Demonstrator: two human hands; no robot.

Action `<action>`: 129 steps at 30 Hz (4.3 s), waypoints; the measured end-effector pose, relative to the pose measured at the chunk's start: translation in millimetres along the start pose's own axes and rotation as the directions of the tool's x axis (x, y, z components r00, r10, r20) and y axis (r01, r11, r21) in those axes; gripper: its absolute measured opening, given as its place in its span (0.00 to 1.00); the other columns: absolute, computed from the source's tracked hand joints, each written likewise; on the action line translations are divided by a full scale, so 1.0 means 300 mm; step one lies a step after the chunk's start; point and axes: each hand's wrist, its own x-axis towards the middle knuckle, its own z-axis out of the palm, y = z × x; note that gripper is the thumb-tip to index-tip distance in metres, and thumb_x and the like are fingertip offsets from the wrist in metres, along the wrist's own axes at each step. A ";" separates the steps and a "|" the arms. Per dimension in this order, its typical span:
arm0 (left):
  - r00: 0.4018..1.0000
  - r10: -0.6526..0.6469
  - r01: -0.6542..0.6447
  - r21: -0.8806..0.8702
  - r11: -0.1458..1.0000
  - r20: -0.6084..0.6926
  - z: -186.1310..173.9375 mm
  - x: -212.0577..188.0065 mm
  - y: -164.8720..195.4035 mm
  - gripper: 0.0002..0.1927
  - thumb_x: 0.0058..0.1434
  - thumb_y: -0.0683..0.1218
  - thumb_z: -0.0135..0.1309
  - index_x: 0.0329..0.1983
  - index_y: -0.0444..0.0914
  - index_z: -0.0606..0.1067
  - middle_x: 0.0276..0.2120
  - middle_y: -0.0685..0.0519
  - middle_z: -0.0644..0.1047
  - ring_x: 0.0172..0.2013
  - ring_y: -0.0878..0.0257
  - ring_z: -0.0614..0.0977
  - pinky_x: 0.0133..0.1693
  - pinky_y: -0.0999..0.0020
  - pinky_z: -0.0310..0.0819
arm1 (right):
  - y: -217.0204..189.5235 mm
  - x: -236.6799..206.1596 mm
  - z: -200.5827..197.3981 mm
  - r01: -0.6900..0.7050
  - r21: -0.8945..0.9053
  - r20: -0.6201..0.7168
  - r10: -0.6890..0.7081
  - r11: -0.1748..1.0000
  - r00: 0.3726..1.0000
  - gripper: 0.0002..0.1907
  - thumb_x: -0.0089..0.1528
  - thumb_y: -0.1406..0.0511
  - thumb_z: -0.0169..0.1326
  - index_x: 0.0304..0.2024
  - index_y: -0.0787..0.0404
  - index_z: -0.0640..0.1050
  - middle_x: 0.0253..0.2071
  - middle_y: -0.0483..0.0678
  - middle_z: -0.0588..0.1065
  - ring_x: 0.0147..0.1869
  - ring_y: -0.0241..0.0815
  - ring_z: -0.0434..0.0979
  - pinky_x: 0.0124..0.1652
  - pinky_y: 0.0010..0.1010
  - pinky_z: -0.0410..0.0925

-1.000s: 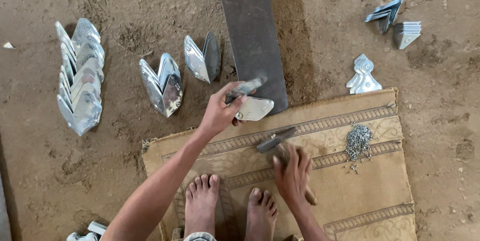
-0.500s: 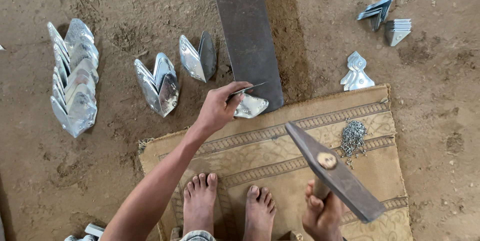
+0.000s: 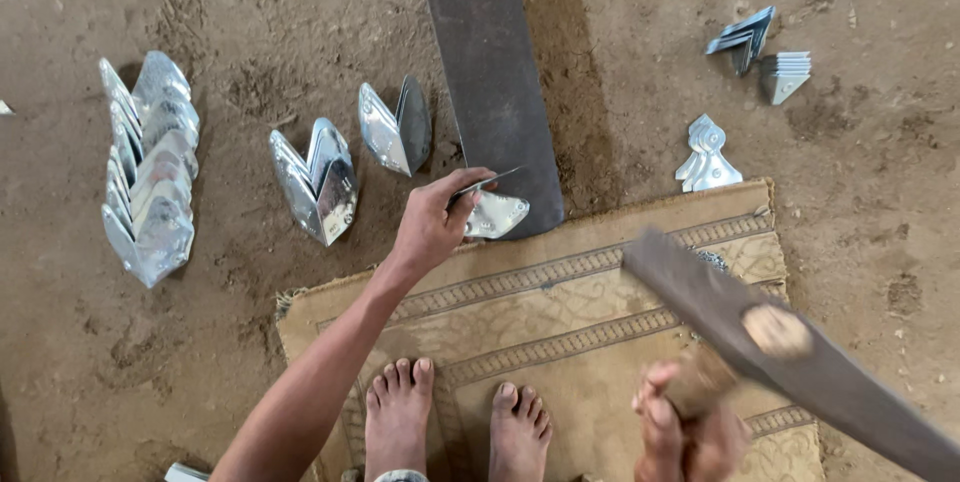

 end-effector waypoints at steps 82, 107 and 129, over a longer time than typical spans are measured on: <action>0.970 0.154 -0.175 0.100 0.979 0.188 0.033 0.006 0.040 0.49 0.45 0.51 0.75 0.72 0.49 0.67 0.64 0.46 0.71 0.57 0.55 0.80 0.58 0.59 0.74 | 0.243 -0.024 0.016 -0.292 -0.437 0.327 0.453 0.851 0.830 0.16 0.70 0.58 0.40 0.41 0.65 0.72 0.16 0.41 0.66 0.14 0.33 0.62 0.14 0.29 0.59; 0.971 0.160 -0.181 0.111 0.977 0.177 0.026 -0.002 0.050 0.48 0.47 0.52 0.74 0.72 0.49 0.67 0.62 0.48 0.74 0.58 0.55 0.80 0.62 0.59 0.76 | 0.225 0.003 0.010 0.352 -0.175 0.053 -0.348 0.920 0.936 0.06 0.70 0.62 0.46 0.44 0.57 0.72 0.34 0.52 0.76 0.37 0.51 0.76 0.37 0.44 0.70; 0.986 -0.010 0.014 0.020 1.000 -0.168 0.030 -0.125 -0.065 0.11 0.66 0.42 0.62 0.49 0.33 0.79 0.36 0.53 0.77 0.35 0.70 0.76 0.36 0.72 0.70 | 0.781 -0.134 -0.215 -0.286 -0.682 -0.088 0.313 0.673 0.946 0.09 0.65 0.68 0.53 0.47 0.59 0.80 0.42 0.55 0.76 0.42 0.55 0.78 0.41 0.43 0.70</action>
